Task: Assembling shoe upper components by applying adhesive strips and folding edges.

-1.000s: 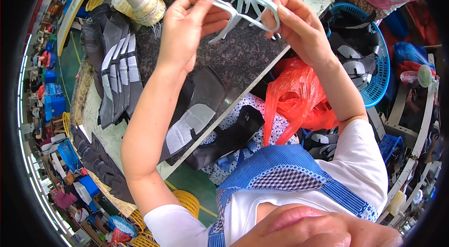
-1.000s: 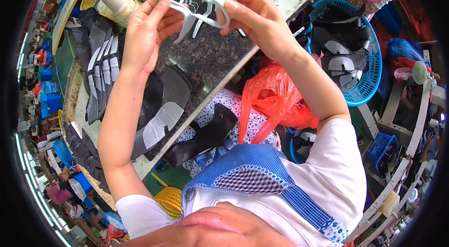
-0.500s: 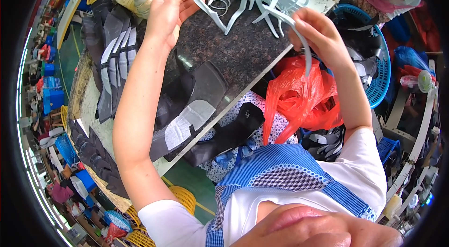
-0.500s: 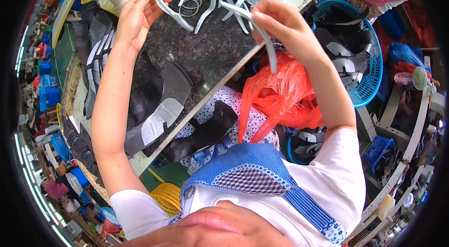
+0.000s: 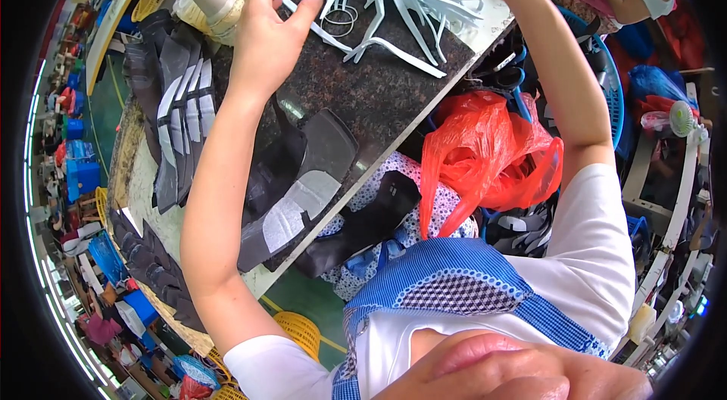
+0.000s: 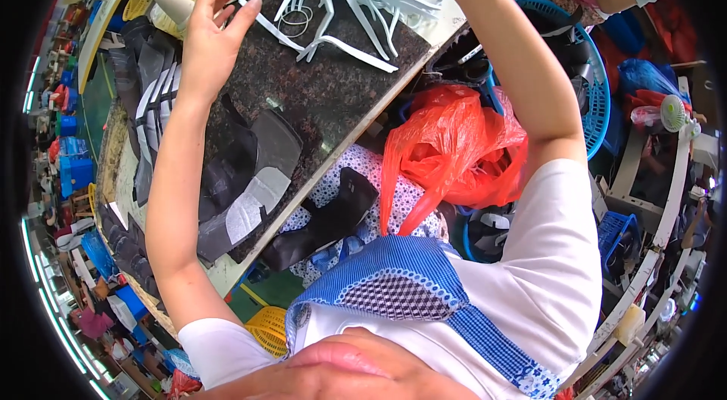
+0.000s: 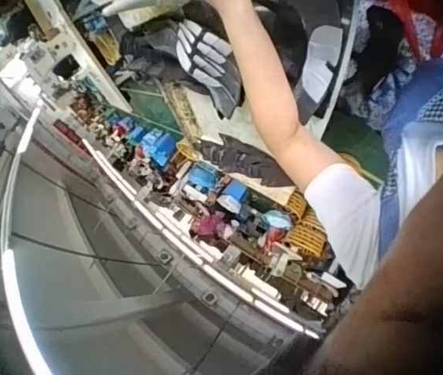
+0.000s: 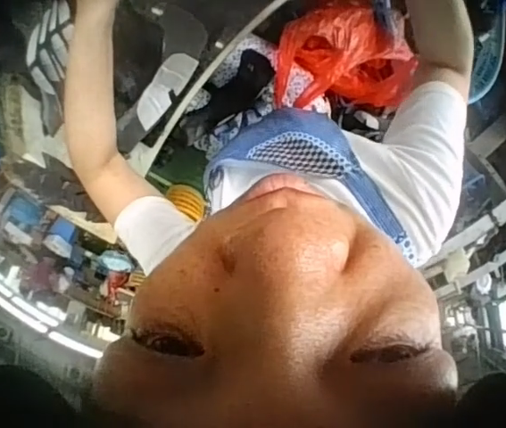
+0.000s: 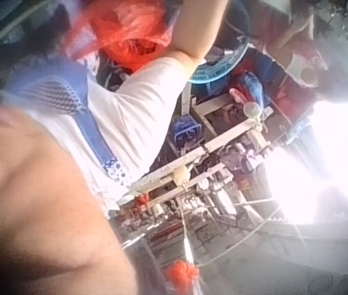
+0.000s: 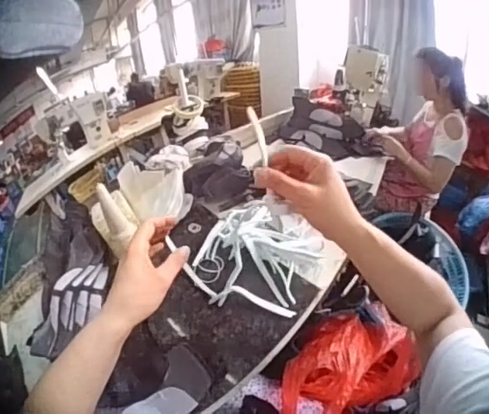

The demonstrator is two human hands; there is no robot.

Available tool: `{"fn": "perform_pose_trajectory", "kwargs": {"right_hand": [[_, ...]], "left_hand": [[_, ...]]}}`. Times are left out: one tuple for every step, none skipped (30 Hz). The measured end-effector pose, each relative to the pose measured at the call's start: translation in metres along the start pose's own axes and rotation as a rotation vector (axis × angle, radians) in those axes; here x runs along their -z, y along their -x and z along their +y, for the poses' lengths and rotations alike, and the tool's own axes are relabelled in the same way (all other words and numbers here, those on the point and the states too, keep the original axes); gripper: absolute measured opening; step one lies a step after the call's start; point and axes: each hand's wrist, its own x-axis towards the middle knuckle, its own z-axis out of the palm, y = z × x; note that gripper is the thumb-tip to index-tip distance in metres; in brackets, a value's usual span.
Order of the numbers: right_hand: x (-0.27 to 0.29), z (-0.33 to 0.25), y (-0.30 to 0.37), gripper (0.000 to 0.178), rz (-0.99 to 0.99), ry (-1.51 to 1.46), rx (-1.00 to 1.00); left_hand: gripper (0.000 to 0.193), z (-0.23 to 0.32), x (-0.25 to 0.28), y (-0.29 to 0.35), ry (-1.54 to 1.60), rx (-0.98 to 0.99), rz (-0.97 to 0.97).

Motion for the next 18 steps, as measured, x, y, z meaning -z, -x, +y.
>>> {"fn": "perform_pose_trajectory", "kwargs": {"right_hand": [[-0.003, -0.004, -0.003, 0.018, 0.003, 0.004, 0.0], [-0.006, -0.007, -0.006, 0.02, -0.078, 0.028, -0.039], [-0.012, -0.008, -0.009, 0.022, -0.166, 0.045, -0.077], [-0.019, -0.005, -0.005, 0.024, -0.207, -0.001, -0.169], [-0.024, -0.006, 0.001, 0.024, -0.248, -0.092, -0.247], [-0.027, -0.005, 0.008, 0.024, -0.28, -0.137, -0.277], [-0.03, -0.004, 0.015, 0.024, -0.312, -0.183, -0.307], [-0.032, -0.003, 0.022, 0.025, -0.33, -0.21, -0.345], [-0.031, -0.004, 0.027, 0.025, -0.337, -0.287, -0.36], [-0.03, 0.01, 0.027, 0.025, -0.419, -0.327, -0.105], [-0.028, 0.021, 0.025, 0.025, -0.495, -0.361, 0.152], [-0.031, 0.016, 0.028, 0.025, -0.501, -0.368, 0.152], [-0.033, 0.003, 0.034, 0.025, -0.356, -0.373, -0.087], [-0.034, -0.005, 0.037, 0.026, -0.208, -0.371, -0.324], [-0.031, -0.008, 0.038, 0.026, -0.208, -0.369, -0.323], [-0.029, -0.01, 0.039, 0.026, -0.143, -0.364, -0.314], [-0.027, -0.011, 0.039, 0.027, -0.079, -0.36, -0.305], [-0.027, -0.009, 0.041, 0.027, -0.067, -0.349, -0.279]], "left_hand": [[0.05, 0.003, -0.002, 0.001, 0.003, -0.003, -0.002], [0.049, 0.007, -0.004, 0.004, 0.009, 0.036, -0.052], [0.048, 0.008, -0.003, 0.005, 0.009, 0.08, -0.097], [0.058, 0.005, -0.002, 0.007, 0.014, 0.085, -0.105], [0.058, 0.006, -0.003, 0.007, 0.012, 0.085, -0.102], [0.065, 0.008, -0.007, 0.009, 0.1, 0.098, -0.096], [0.072, 0.012, -0.011, 0.011, 0.189, 0.111, -0.09], [0.084, 0.016, -0.012, 0.009, 0.215, 0.084, -0.151], [0.078, 0.023, -0.016, 0.008, 0.152, 0.007, -0.165], [0.071, 0.027, -0.021, 0.006, 0.056, -0.088, -0.173], [0.064, 0.03, -0.025, 0.004, -0.04, -0.182, -0.18], [0.042, 0.03, -0.026, 0.005, -0.035, -0.145, -0.208], [0.042, 0.029, -0.025, 0.004, -0.038, -0.141, -0.203], [0.037, 0.029, -0.024, 0.004, 0.016, -0.078, -0.26], [0.032, 0.031, -0.024, 0.002, 0.073, -0.019, -0.321], [0.03, 0.039, -0.02, 0.0, 0.064, 0.071, -0.34], [0.03, 0.039, -0.018, 0.001, 0.062, 0.072, -0.339], [0.028, 0.038, -0.015, 0.002, -0.005, -0.043, -0.256]]}}
